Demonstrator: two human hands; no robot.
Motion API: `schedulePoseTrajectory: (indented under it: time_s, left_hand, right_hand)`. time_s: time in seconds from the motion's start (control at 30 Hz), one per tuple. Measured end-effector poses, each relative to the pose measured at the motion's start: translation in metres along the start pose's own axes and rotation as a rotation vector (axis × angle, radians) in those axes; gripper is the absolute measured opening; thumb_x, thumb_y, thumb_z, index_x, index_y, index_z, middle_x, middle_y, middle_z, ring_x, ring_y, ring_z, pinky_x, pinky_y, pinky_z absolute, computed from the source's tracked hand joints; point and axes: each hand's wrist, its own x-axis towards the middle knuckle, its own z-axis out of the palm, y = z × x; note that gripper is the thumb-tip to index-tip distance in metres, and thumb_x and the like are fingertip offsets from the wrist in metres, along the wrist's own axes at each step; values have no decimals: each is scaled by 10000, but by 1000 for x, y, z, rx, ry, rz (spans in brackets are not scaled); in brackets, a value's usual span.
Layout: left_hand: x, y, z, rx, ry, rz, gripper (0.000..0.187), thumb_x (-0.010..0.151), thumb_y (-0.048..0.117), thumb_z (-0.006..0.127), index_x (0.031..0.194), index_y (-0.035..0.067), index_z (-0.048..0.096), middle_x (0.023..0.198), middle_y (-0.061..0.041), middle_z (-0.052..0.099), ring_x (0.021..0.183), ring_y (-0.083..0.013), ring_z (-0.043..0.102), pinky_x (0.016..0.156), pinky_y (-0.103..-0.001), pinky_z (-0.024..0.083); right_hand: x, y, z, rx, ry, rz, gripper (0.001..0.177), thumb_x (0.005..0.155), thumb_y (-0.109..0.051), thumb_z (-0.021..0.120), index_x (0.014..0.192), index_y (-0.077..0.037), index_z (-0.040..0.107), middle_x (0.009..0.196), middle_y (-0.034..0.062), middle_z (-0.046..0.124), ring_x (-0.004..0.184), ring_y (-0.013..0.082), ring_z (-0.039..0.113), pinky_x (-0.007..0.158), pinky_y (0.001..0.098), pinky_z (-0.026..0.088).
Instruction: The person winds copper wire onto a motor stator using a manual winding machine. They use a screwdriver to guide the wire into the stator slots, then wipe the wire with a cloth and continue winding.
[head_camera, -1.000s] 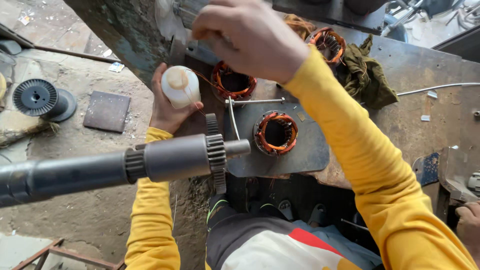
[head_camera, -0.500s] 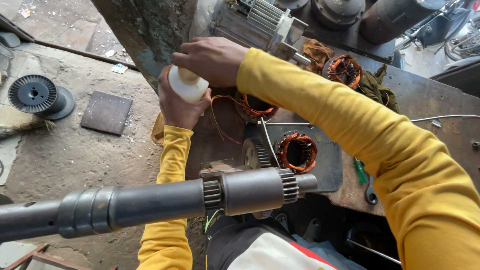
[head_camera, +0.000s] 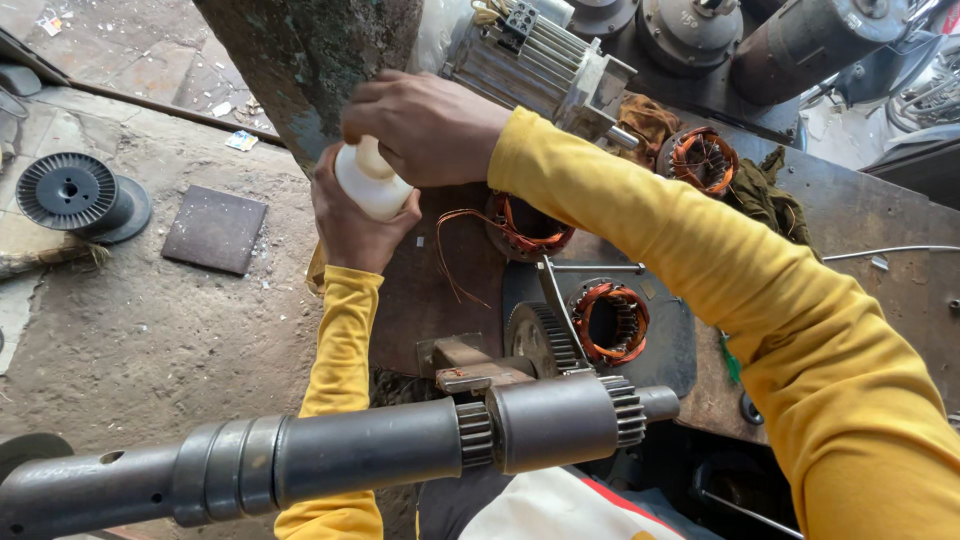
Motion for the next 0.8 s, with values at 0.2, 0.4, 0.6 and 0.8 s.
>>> schedulePoseTrajectory:
  time_s: [0.2, 0.4, 0.6, 0.8]
  left_hand:
    - [3, 2, 1, -3, -3, 8, 993, 702, 268, 993, 1462, 77, 383, 1373, -176, 550, 1248, -391, 587, 1074, -495, 509]
    - [12, 15, -10, 48, -41, 86, 1028, 719, 312, 998, 1482, 58, 356, 1368, -191, 538, 1250, -387, 592, 1064, -505, 518]
    - [2, 45, -88, -112, -158, -31, 926, 805, 338, 982, 1450, 33, 392, 1269, -153, 680, 1174, -243, 739, 998, -364, 622]
    - [-59, 80, -141, -132, 102, -64, 867, 872, 283, 940, 1480, 30, 375, 1368, -147, 619, 1218, -236, 657, 1108, -383, 578]
  right_hand:
    - [5, -9, -10, -106, 93, 151, 188, 976, -198, 717, 1112, -77, 672, 1065, 151, 693, 1027, 347, 677, 877, 464, 549]
    - [5, -29, -20, -130, -97, 229, 411, 840, -269, 837, 1155, -61, 673, 1072, 157, 658, 961, 350, 671, 809, 482, 552]
    - [25, -45, -38, 90, -88, -307, 272, 842, 34, 788, 1082, -76, 724, 1268, 113, 667, 1260, 340, 580, 1056, 449, 498]
    - [58, -81, -45, 34, -14, -433, 623, 946, -83, 713, 1506, 11, 454, 1468, 209, 543, 1186, 311, 598, 987, 403, 491]
